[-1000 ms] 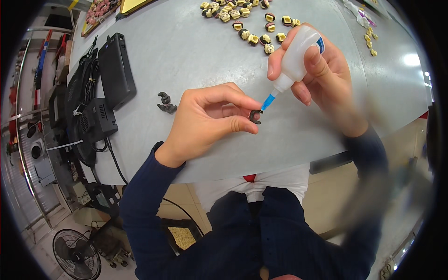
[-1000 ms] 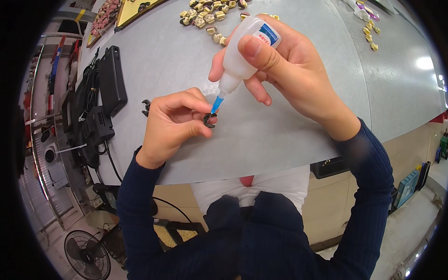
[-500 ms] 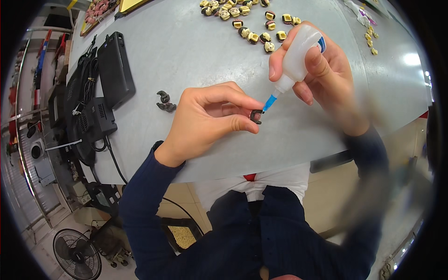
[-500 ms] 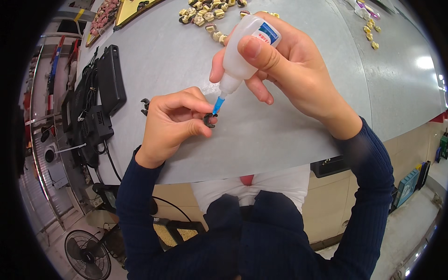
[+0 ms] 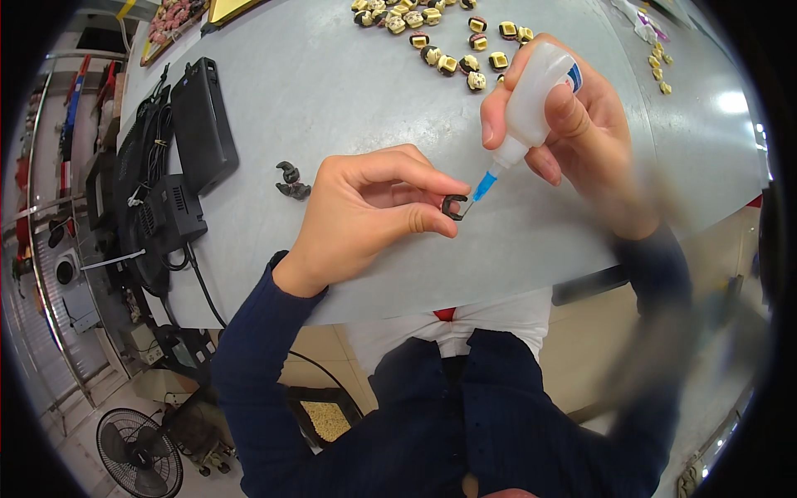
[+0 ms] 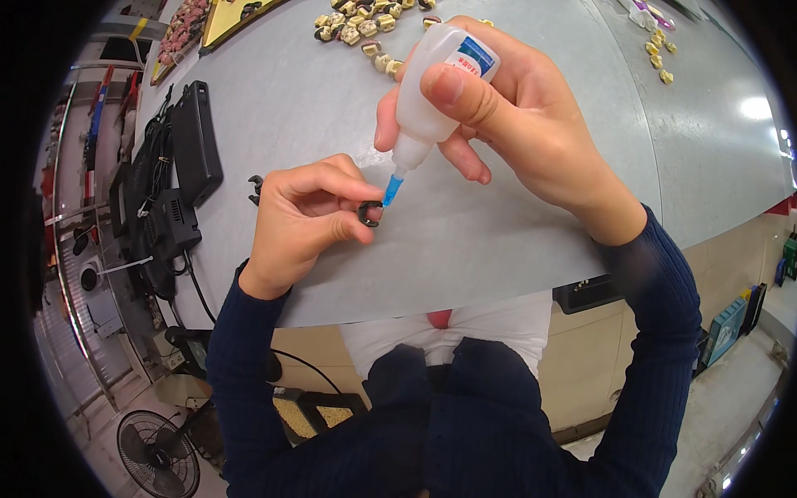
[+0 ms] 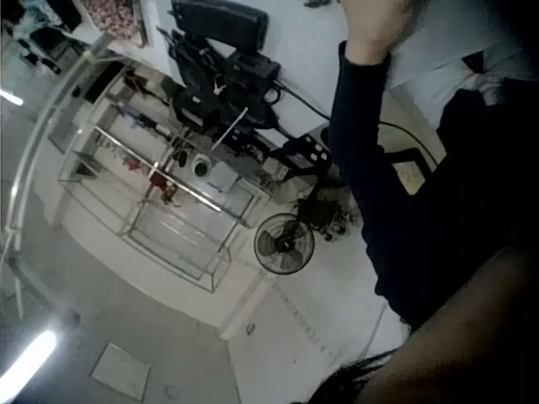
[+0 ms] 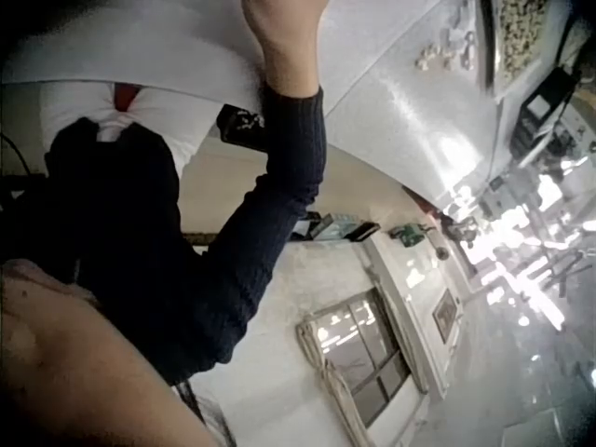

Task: Applying glue to small black components and assembling them into gold housings on a factory workbench.

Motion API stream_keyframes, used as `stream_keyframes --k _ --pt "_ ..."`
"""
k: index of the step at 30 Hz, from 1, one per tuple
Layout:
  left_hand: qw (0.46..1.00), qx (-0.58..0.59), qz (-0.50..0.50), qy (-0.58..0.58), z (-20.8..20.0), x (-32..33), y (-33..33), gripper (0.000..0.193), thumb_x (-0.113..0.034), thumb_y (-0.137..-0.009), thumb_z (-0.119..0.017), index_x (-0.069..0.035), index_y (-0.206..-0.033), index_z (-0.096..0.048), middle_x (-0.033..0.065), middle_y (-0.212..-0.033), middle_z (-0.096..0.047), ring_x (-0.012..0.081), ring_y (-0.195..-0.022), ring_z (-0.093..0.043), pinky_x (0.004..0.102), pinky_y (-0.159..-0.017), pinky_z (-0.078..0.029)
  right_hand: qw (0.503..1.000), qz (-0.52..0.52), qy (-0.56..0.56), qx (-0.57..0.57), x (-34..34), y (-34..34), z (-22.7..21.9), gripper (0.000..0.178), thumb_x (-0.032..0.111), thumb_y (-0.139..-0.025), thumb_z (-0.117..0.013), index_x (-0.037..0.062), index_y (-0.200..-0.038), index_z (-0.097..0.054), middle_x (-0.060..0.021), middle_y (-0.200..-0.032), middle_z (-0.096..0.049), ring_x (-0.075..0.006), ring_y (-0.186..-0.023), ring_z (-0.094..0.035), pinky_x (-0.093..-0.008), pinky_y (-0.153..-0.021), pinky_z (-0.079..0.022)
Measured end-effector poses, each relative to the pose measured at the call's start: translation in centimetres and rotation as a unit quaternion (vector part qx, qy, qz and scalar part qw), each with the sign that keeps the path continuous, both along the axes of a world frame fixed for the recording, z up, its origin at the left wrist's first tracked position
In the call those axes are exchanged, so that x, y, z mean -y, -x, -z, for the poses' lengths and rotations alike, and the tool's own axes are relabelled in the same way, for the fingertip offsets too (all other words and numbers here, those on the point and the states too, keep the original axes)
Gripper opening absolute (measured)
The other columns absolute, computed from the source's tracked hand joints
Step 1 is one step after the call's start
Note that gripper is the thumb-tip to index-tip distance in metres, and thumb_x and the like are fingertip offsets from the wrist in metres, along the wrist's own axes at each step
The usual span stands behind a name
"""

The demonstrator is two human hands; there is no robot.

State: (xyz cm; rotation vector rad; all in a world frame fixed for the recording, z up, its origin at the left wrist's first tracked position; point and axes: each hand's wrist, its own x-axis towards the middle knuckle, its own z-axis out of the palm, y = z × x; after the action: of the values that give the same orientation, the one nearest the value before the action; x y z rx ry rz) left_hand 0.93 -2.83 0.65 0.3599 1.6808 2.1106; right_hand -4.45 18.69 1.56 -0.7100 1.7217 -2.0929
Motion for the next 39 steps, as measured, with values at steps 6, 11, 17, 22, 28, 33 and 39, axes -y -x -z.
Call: stream_keyframes --k 6,11,17,22,28,33,39 --pt "1.000 0.009 -0.006 -0.003 0.0 0.0 -0.1 0.025 0.012 -0.071 -0.067 0.005 -0.095 -0.065 0.0097 -0.084 -0.059 0.0158 -0.080 -0.061 0.0268 -0.073 -0.055 0.999 0.031 -0.015 0.005 -0.2 0.0 0.0 0.045 0.049 -0.090 -0.045 0.0053 -0.103 -0.046 -0.0131 -0.084 -0.061 -0.0023 -0.044 -0.037 -0.0146 -0.044 -0.031" --pt "1.000 0.004 -0.010 0.002 0.1 -0.1 0.0 0.024 0.012 -0.071 -0.067 0.006 -0.094 -0.065 0.0095 -0.083 -0.059 0.0159 -0.078 -0.061 0.0276 -0.073 -0.056 0.999 0.028 -0.026 -0.024 -0.1 0.0 0.1 0.046 0.050 -0.090 -0.045 0.0058 -0.104 -0.046 -0.0125 -0.084 -0.061 -0.0026 -0.045 -0.037 -0.0148 -0.044 -0.031" --pt "1.000 0.001 -0.014 0.003 0.1 -0.1 0.0 0.024 0.012 -0.070 -0.068 0.006 -0.094 -0.066 0.0092 -0.082 -0.059 0.0157 -0.077 -0.061 0.0279 -0.074 -0.056 0.999 0.036 -0.036 -0.018 -0.1 0.0 0.0 0.047 0.051 -0.090 -0.045 0.0058 -0.103 -0.045 -0.0128 -0.085 -0.061 -0.0032 -0.045 -0.037 -0.0150 -0.044 -0.031" --pt "1.000 -0.001 -0.016 0.010 0.0 -0.1 0.0 0.024 0.011 -0.070 -0.068 0.005 -0.094 -0.066 0.0084 -0.082 -0.058 0.0147 -0.076 -0.060 0.0277 -0.074 -0.056 0.998 0.034 -0.043 -0.017 -0.2 0.1 0.0 0.047 0.051 -0.090 -0.044 0.0061 -0.103 -0.045 -0.0124 -0.085 -0.061 -0.0033 -0.045 -0.037 -0.0151 -0.044 -0.031" --pt "0.999 -0.010 -0.016 0.031 0.0 0.0 0.0 0.025 0.010 -0.070 -0.069 0.005 -0.095 -0.066 0.0066 -0.081 -0.058 0.0124 -0.075 -0.059 0.0251 -0.073 -0.054 0.998 0.039 -0.041 -0.033 -0.5 0.2 0.3 0.046 0.051 -0.091 -0.043 0.0061 -0.102 -0.045 -0.0119 -0.085 -0.061 -0.0025 -0.045 -0.036 -0.0145 -0.045 -0.031" --pt "0.999 -0.024 -0.019 0.041 0.0 0.2 0.1 0.024 0.008 -0.071 -0.070 0.004 -0.095 -0.066 0.0051 -0.080 -0.059 0.0105 -0.076 -0.058 0.0230 -0.072 -0.051 0.998 0.031 -0.053 -0.008 -0.8 0.4 -0.2 0.048 0.052 -0.091 -0.040 0.0060 -0.104 -0.045 -0.0113 -0.087 -0.061 -0.0023 -0.049 -0.037 -0.0137 -0.047 -0.030" --pt "0.998 -0.022 -0.034 0.038 0.0 0.5 0.1 0.022 0.007 -0.073 -0.069 0.004 -0.094 -0.066 0.0045 -0.080 -0.059 0.0103 -0.077 -0.057 0.0222 -0.074 -0.049 0.982 0.121 0.120 0.083 -3.0 3.7 -0.8 0.037 0.026 -0.091 -0.054 -0.0012 -0.116 -0.045 -0.0120 -0.106 -0.058 -0.0199 -0.096 -0.058 -0.0326 -0.083 -0.048"
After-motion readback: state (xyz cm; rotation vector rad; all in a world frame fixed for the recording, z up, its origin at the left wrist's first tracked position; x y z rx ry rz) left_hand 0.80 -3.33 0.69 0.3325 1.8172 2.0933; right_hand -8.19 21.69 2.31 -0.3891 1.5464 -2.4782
